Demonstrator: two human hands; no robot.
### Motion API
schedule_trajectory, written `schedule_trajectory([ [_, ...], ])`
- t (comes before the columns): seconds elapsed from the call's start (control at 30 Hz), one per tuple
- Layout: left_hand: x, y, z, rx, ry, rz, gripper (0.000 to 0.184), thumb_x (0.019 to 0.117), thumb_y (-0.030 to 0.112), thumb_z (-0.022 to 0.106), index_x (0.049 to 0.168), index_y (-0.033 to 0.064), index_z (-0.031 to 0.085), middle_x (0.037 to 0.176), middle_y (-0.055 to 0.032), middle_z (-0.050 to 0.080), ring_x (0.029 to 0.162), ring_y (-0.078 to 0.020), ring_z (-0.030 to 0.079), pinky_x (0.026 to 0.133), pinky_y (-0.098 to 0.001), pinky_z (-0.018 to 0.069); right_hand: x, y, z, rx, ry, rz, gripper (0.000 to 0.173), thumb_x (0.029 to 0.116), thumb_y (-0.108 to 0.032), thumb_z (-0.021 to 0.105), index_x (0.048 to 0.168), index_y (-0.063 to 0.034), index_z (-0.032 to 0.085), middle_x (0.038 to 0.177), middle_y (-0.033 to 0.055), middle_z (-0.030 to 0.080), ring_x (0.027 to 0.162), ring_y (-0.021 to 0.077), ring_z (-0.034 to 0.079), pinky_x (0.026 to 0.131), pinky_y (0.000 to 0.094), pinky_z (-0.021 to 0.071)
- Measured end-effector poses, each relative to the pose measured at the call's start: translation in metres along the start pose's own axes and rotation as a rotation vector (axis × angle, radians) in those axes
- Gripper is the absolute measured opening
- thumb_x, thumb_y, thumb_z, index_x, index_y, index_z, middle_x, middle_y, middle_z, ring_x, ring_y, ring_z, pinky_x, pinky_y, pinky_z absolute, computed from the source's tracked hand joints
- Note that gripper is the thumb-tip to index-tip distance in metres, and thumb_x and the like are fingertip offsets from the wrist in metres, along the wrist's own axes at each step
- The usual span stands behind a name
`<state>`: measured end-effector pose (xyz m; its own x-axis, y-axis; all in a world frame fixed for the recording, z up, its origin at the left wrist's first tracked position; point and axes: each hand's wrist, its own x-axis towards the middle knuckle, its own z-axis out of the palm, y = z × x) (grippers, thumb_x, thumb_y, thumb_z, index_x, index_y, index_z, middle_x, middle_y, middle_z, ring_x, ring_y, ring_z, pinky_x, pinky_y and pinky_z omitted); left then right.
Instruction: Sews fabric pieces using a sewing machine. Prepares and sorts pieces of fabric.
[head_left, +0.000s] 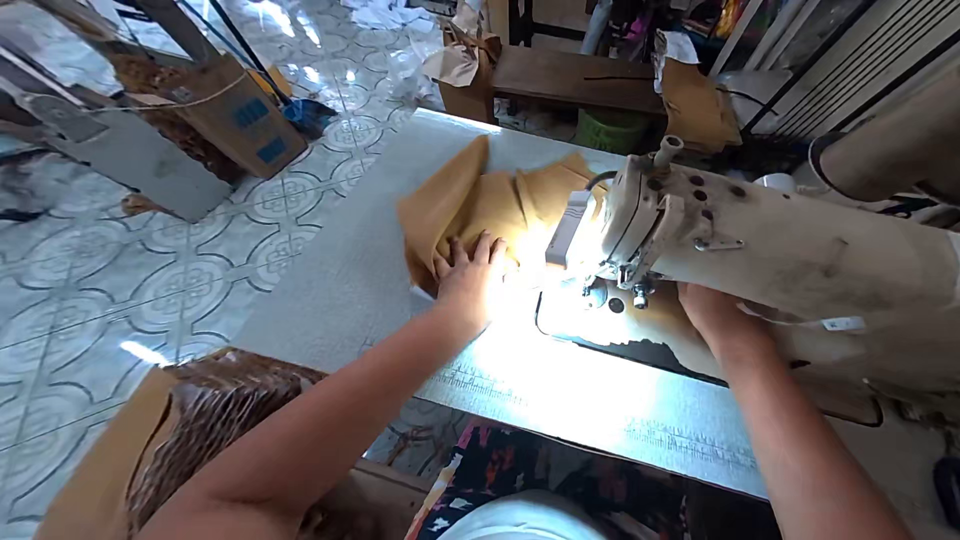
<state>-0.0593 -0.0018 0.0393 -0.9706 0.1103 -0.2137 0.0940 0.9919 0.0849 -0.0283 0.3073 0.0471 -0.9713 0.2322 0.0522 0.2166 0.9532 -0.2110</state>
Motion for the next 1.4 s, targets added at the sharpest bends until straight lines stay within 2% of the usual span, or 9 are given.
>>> schedule_trajectory([
  [0.17,-0.029,-0.001,-0.039,0.167,-0.182,-0.084,0.068,0.1013,0.052,0.052,0.153,0.0086,0.046,0.15,-0.0235,0.052,0.142,-0.0523,0.04,0.114,-0.0812,0.0034,-0.029,-0.007,0.006,-0.095,0.192,-0.235,0.031,0.1036,-0.02,0.056,0.122,0.0014,0.069,0.119,0.0296,0.068,0.117,0.0505,0.063,0.095,0.0731,0.0443],
  [0.23,-0.028,0.002,-0.055,0.188,-0.127,-0.026,0.049,0.1039,0.046,0.051,0.133,0.0096,0.067,0.13,-0.0179,0.068,0.142,-0.0471,0.043,0.116,-0.0784,0.0043,-0.072,0.021,0.009,-0.121,0.286,-0.269,0.031,0.1026,-0.022,0.055,0.127,-0.0114,0.071,0.127,0.0169,0.07,0.122,0.0427,0.063,0.103,0.0716,0.0412],
  [0.3,-0.017,0.006,-0.062,0.149,0.009,0.092,0.031,0.1041,0.03,0.057,0.124,0.0107,0.072,0.127,-0.0152,0.07,0.139,-0.0436,0.048,0.116,-0.0773,0.0159,-0.111,0.054,0.004,-0.091,0.328,-0.165,0.03,0.1016,-0.019,0.055,0.122,-0.0086,0.075,0.128,0.0207,0.068,0.12,0.049,0.062,0.1,0.0723,0.0417],
  [0.47,0.03,0.038,-0.067,-0.111,0.122,0.396,0.056,0.0786,0.014,0.086,0.13,0.0043,0.066,0.141,-0.0166,0.059,0.143,-0.041,0.043,0.114,-0.073,0.0266,-0.149,0.107,0.002,-0.012,0.288,0.092,0.039,0.1027,-0.019,0.058,0.134,0.0032,0.063,0.13,0.035,0.061,0.119,0.0599,0.057,0.093,0.0749,0.0449],
  [0.67,0.087,0.031,0.017,-0.068,0.13,0.201,0.083,0.0896,0.012,0.075,0.161,0.02,0.034,0.173,-0.0008,0.017,0.158,-0.0392,0.01,0.114,-0.0808,0.0102,-0.145,0.115,0.009,-0.038,0.26,0.122,0.033,0.1052,-0.021,0.055,0.13,-0.0035,0.069,0.126,0.0281,0.066,0.119,0.0511,0.061,0.091,0.0673,0.0495],
  [0.8,0.112,0.011,0.039,-0.089,0.174,0.119,0.083,0.0936,0.039,0.07,0.164,0.0282,0.027,0.174,0.0021,0.007,0.159,-0.0395,0.001,0.11,-0.0852,0.0025,-0.147,0.117,0.016,-0.07,0.36,0.053,0.029,0.1042,-0.014,0.052,0.118,0.0,0.073,0.112,0.0237,0.072,0.108,0.0435,0.069,0.089,0.0569,0.0563],
  [0.97,0.066,0.033,0.006,-0.12,0.124,0.047,0.078,0.0948,0.032,0.067,0.163,0.0322,0.028,0.173,-0.0099,0.012,0.156,-0.049,0.004,0.11,-0.0847,0.005,-0.147,0.028,0.018,0.293,0.326,-0.109,0.03,0.1073,-0.018,0.048,0.117,-0.0002,0.07,0.082,0.0108,0.074,0.064,0.0215,0.072,0.058,0.0383,0.0606],
  [1.17,0.039,0.041,-0.011,-0.266,0.125,-0.053,0.056,0.1076,0.043,0.043,0.161,0.0322,0.031,0.173,-0.0055,0.014,0.158,-0.0407,0.004,0.116,-0.0769,0.0006,-0.107,-0.102,0.038,0.337,-0.021,-0.19,0.037,0.104,-0.023,0.051,0.127,0.0003,0.068,0.12,0.0188,0.071,0.108,0.0286,0.071,0.094,0.0421,0.0568],
  [1.4,0.05,0.034,0.002,-0.2,0.116,-0.037,0.071,0.0982,0.037,0.059,0.162,0.0364,0.028,0.173,-0.0075,0.012,0.157,-0.0451,0.004,0.112,-0.0824,0.0048,-0.073,-0.154,0.034,-0.203,-0.32,-0.206,0.037,0.107,-0.014,0.042,0.138,-0.0037,0.06,0.126,0.0222,0.065,0.113,0.0379,0.066,0.085,0.0516,0.0571],
])
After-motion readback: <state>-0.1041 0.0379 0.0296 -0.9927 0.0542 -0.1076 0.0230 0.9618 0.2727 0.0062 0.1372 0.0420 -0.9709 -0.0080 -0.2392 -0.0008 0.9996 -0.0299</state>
